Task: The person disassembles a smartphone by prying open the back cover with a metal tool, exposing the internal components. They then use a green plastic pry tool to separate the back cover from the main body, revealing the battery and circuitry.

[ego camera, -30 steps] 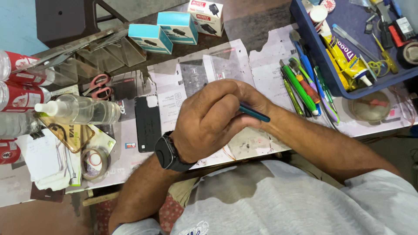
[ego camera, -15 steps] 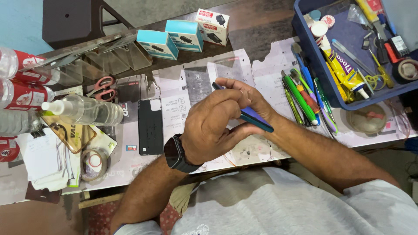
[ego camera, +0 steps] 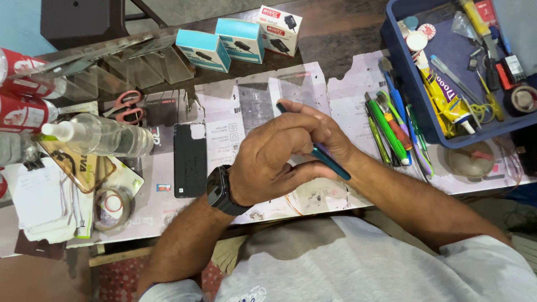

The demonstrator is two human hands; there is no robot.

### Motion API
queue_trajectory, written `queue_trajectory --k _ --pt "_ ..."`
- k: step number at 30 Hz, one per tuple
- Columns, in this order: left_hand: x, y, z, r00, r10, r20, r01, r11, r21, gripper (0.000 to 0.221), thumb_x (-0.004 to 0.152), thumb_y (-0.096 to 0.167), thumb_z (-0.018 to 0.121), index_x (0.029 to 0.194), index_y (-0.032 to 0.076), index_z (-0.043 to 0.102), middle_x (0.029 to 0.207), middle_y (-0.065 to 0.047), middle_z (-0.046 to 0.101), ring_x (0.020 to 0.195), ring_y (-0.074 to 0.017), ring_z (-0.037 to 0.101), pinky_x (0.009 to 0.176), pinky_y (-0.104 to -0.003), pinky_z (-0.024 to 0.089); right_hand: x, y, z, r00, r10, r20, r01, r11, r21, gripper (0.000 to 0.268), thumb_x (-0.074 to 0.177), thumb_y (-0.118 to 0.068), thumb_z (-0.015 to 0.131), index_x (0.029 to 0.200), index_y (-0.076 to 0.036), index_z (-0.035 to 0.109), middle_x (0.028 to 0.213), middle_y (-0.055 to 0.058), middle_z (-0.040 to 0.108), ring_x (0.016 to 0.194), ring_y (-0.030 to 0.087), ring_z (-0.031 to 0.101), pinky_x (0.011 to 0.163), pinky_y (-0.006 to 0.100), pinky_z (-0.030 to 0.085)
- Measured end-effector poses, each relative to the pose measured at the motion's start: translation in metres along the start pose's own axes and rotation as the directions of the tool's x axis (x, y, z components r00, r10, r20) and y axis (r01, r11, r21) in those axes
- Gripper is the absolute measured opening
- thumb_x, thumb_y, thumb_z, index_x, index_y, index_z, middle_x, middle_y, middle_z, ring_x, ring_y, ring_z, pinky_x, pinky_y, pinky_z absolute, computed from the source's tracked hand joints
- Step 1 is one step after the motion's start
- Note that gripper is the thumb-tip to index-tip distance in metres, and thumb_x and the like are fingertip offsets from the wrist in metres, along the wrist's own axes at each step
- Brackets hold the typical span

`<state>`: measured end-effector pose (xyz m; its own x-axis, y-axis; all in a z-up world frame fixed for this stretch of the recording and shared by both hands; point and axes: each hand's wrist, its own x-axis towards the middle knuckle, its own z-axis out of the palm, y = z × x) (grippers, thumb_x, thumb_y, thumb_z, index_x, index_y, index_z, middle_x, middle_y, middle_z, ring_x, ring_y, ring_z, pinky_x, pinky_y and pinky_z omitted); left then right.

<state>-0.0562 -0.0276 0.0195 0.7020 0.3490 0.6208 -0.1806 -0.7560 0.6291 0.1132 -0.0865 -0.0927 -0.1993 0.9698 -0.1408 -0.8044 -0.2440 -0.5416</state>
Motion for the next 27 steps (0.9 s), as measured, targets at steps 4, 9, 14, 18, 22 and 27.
queue_trajectory --k 4,9,14,18,22,27 --pt "0.000 -0.002 0.002 1.000 0.027 -0.004 -0.027 0.998 -0.065 0.047 0.081 0.027 0.093 0.101 0.007 0.055 0.125 -0.009 0.063 0.113 -0.0260 0.069 0.096 -0.034 0.059 0.001 -0.001 -0.002 0.996 -0.023 0.089 0.020 0.999 0.032 0.110 0.072 -0.047 0.096 0.153 -0.002 0.036 0.123 0.008 0.059 0.112 0.015 0.064 0.101 0.030 0.055" --pt "0.000 -0.005 0.004 0.998 0.068 -0.011 -0.069 0.988 -0.141 0.048 0.082 0.032 0.090 0.102 0.007 0.055 0.123 -0.010 0.063 0.121 -0.0270 0.066 0.110 -0.047 0.053 -0.001 0.000 -0.008 0.989 -0.120 0.089 0.126 0.990 -0.063 0.102 0.076 -0.049 0.091 0.152 -0.003 0.041 0.126 0.009 0.062 0.115 0.015 0.066 0.106 0.030 0.055" --pt "-0.013 -0.005 0.013 0.998 0.061 -0.019 -0.063 0.982 -0.177 0.047 0.082 0.034 0.087 0.105 0.006 0.056 0.120 -0.011 0.062 0.126 -0.0304 0.062 0.122 -0.059 0.041 0.006 0.007 -0.025 0.995 -0.099 -0.017 0.098 0.993 -0.059 0.064 0.103 -0.032 0.077 0.150 -0.002 0.047 0.118 0.011 0.062 0.101 0.016 0.064 0.091 0.029 0.055" --pt "-0.022 -0.018 0.018 0.999 0.025 0.046 -0.019 0.992 -0.122 0.036 0.090 0.024 0.087 0.106 0.007 0.059 0.124 -0.008 0.062 0.127 -0.0261 0.062 0.124 -0.053 0.041 0.011 0.009 -0.038 0.995 -0.084 0.053 0.086 0.996 -0.036 0.046 0.106 -0.026 0.062 0.141 0.004 0.054 0.115 0.012 0.066 0.101 0.017 0.068 0.092 0.028 0.058" --pt "-0.029 -0.027 0.027 0.995 0.037 0.091 -0.036 0.999 -0.018 0.031 0.085 0.020 0.089 0.097 0.008 0.063 0.119 -0.006 0.065 0.126 -0.0258 0.063 0.123 -0.053 0.040 0.005 0.011 -0.044 0.999 -0.040 -0.010 0.038 0.979 -0.198 0.028 0.109 -0.021 0.058 0.128 -0.001 0.055 0.109 0.007 0.064 0.098 0.013 0.065 0.086 0.025 0.055" --pt "-0.031 -0.033 0.038 0.996 0.070 0.058 -0.078 0.986 0.150 0.035 0.087 0.030 0.090 0.102 0.008 0.068 0.120 -0.005 0.064 0.129 -0.0255 0.057 0.119 -0.052 0.031 0.006 0.007 -0.045 0.997 0.051 0.062 -0.036 0.975 -0.218 0.015 0.107 -0.017 0.058 0.117 -0.006 0.055 0.100 0.006 0.062 0.089 0.012 0.061 0.076 0.025 0.053"
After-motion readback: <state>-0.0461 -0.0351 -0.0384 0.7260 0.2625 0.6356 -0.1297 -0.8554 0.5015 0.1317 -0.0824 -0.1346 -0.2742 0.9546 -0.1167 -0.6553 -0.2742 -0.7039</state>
